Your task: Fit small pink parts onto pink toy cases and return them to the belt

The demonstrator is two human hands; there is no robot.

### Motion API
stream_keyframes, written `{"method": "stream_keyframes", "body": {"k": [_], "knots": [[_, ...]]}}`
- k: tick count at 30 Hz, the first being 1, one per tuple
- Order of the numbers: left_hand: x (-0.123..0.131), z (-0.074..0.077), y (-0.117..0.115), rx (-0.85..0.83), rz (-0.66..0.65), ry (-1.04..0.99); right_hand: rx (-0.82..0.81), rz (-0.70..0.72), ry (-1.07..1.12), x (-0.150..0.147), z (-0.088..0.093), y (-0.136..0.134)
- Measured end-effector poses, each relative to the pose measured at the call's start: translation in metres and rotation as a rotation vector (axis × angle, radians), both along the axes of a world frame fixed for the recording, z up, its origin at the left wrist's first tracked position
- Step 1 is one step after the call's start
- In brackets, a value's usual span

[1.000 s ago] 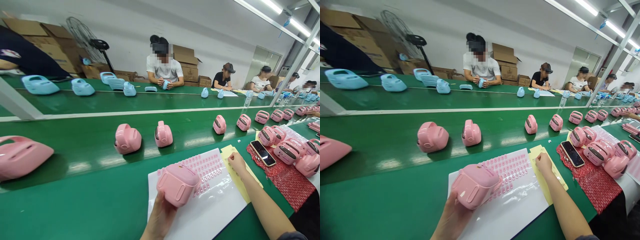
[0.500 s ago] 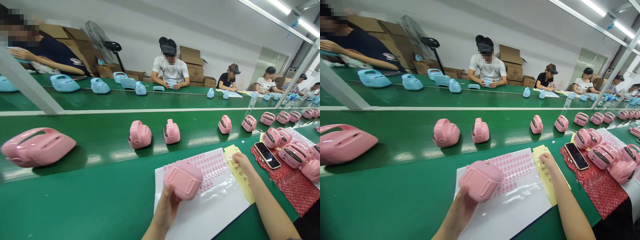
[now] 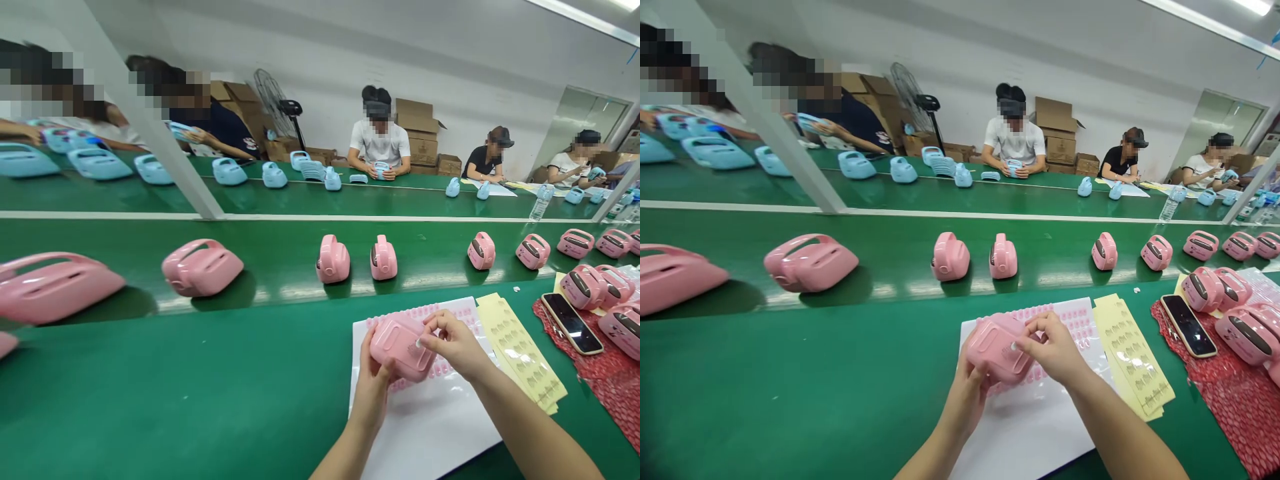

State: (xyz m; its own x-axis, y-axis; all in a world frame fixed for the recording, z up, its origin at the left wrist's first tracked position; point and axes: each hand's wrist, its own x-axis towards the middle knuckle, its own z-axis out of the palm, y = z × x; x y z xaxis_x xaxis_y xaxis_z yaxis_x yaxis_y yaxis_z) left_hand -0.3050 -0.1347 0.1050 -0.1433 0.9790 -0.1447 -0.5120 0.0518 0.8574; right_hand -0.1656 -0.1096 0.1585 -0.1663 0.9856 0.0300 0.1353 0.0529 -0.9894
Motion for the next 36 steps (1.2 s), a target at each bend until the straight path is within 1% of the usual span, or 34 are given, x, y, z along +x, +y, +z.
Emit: {"method": "stream_keyframes", "body": {"k": [4,8,13,16,19,22,24,25,27,29,30,32,33,34,36], "knots": [[0.001,-0.007,0.001,0.014,0.065,0.019,-0.001,0.015,-0.073,-0.001,0.0,0.003],[0.0,-0.011,0.001,0.025,0.053,0.019,0.006,0.052,-0.099,-0.001,0.0,0.004],[-0.003,-0.011,0.001,0.027,0.063,0.042,0.042,0.053,-0.144,-0.003,0.004,0.002],[-0.003,-0.008,-0.001,0.016,0.067,0.044,0.102,0.034,-0.186,-0.006,0.003,0.0],[-0.005,-0.004,-0.002,0.004,0.061,0.036,0.243,-0.013,-0.255,-0.011,-0.003,-0.003],[-0.009,-0.001,-0.003,-0.012,0.036,0.03,0.504,-0.08,-0.318,-0.019,-0.011,-0.01],[-0.013,0.0,-0.002,-0.038,0.022,0.017,0.685,-0.079,-0.297,-0.023,-0.013,-0.016],[-0.014,0.0,-0.001,-0.047,0.021,0.005,0.746,-0.073,-0.265,-0.024,-0.013,-0.018],[-0.016,0.001,0.001,-0.069,0.037,-0.039,0.787,-0.092,-0.193,-0.019,-0.012,-0.017],[-0.019,0.003,0.004,-0.107,0.051,-0.112,0.714,-0.182,-0.193,-0.001,-0.013,-0.009],[-0.02,0.005,0.006,-0.127,0.054,-0.152,0.628,-0.254,-0.247,0.013,-0.015,-0.003],[-0.024,0.008,0.01,-0.152,0.059,-0.23,0.399,-0.407,-0.417,0.05,-0.022,0.011],[-0.026,0.01,0.011,-0.164,0.066,-0.264,0.248,-0.518,-0.54,0.07,-0.027,0.017],[-0.028,0.011,0.012,-0.176,0.076,-0.297,0.187,-0.587,-0.596,0.09,-0.033,0.022],[-0.033,0.013,0.013,-0.204,0.073,-0.36,0.122,-0.661,-0.677,0.124,-0.045,0.027]]}}
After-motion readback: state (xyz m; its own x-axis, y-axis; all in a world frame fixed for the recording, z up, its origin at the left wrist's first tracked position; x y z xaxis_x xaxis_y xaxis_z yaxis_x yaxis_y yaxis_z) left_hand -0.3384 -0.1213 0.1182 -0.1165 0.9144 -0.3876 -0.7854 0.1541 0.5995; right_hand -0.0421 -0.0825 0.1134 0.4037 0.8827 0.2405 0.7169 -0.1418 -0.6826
